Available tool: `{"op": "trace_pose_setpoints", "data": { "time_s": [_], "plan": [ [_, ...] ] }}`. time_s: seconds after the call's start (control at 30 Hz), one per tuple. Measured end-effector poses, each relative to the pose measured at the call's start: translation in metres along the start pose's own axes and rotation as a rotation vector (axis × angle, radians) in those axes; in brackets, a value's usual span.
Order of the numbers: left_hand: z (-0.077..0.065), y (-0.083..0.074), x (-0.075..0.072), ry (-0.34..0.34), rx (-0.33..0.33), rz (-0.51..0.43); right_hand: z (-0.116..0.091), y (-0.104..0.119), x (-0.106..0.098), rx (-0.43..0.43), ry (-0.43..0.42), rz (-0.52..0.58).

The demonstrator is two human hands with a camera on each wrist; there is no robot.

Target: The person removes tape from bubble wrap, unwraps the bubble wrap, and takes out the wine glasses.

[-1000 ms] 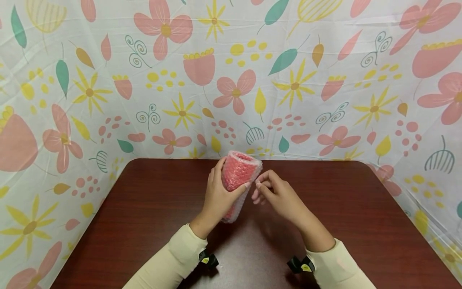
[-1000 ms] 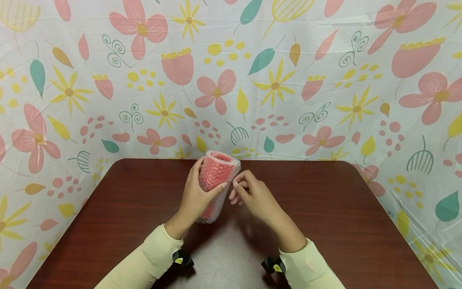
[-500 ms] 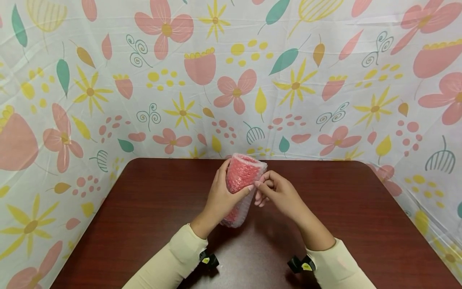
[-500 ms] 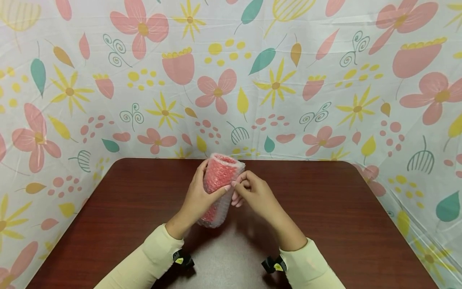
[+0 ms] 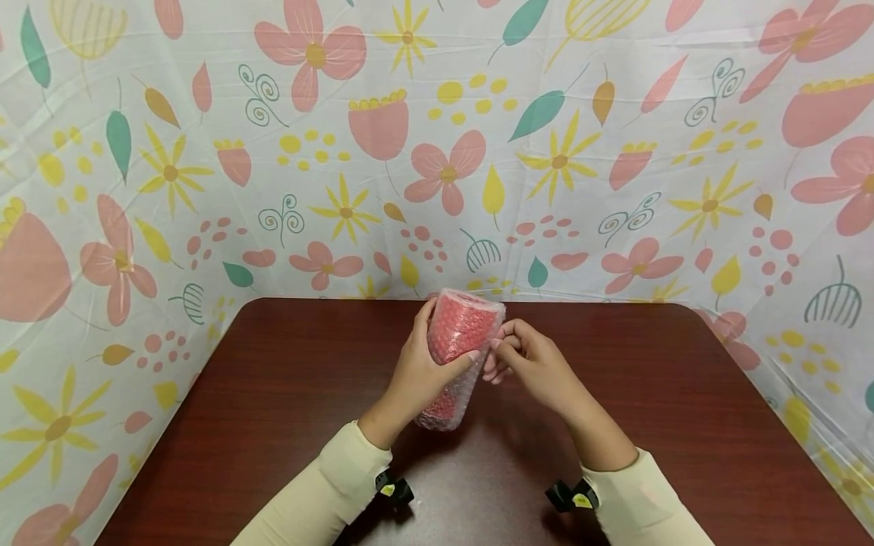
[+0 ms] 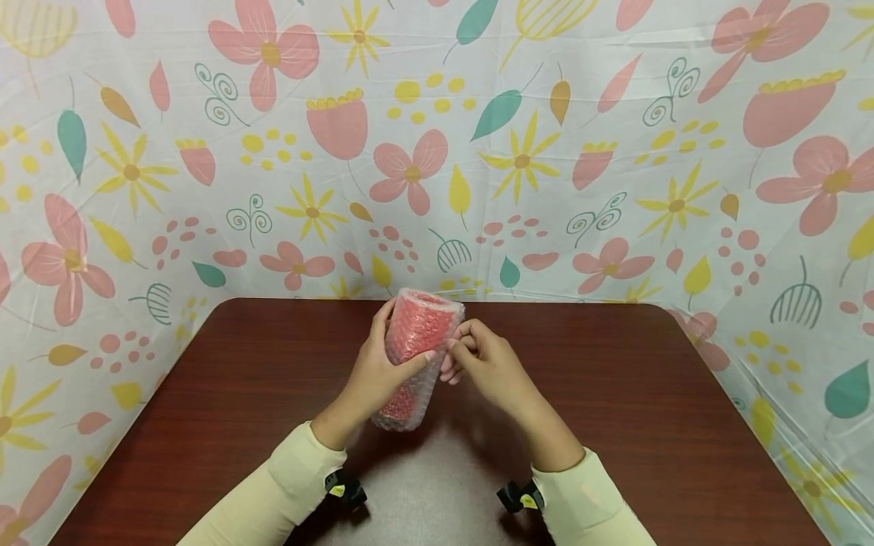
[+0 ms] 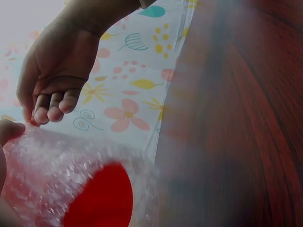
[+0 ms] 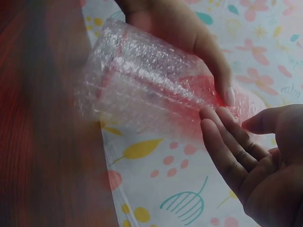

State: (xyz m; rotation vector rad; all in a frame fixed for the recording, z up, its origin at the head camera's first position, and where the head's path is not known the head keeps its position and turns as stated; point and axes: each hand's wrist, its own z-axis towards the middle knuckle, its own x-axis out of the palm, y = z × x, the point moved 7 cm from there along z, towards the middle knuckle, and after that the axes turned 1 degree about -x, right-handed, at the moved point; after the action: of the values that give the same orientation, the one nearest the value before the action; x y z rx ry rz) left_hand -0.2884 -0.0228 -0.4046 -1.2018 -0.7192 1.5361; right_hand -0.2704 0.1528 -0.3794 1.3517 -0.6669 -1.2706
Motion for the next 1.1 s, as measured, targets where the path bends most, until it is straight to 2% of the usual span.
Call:
{"op": "trace_pose_setpoints", "data": {
  "time_s": [0.23,0.5,0.73,0.97,1.1],
  "plan": [
    [0.0,-0.004,-0.005,-0.068,0.022,0.068,-0.0019,0.0041,0.0021,-0.014,0.01,-0.041],
    [0.0,-0.0022,-0.0082,-0.092,0.021,0.091,-0.0024,0.0057,0.0052,-0.004,0.037,-0.054],
    [0.0004,-0.0005,-0.0085,-0.1,0.017,0.089,-0.0026,0.0055,0.0014,0.004,0.0,-0.075],
    [0.0006,-0.0006,-0.0074,-0.093,0.015,0.101,-0.0031,0.0067,0.0031,-0.004,0.031,0.03],
    [-0.0008,-0.0012,-0.0054,-0.065,0.001,0.089,-0.0018,0.0057,0.0034,0.008,0.022,0.022]
  ]
}}
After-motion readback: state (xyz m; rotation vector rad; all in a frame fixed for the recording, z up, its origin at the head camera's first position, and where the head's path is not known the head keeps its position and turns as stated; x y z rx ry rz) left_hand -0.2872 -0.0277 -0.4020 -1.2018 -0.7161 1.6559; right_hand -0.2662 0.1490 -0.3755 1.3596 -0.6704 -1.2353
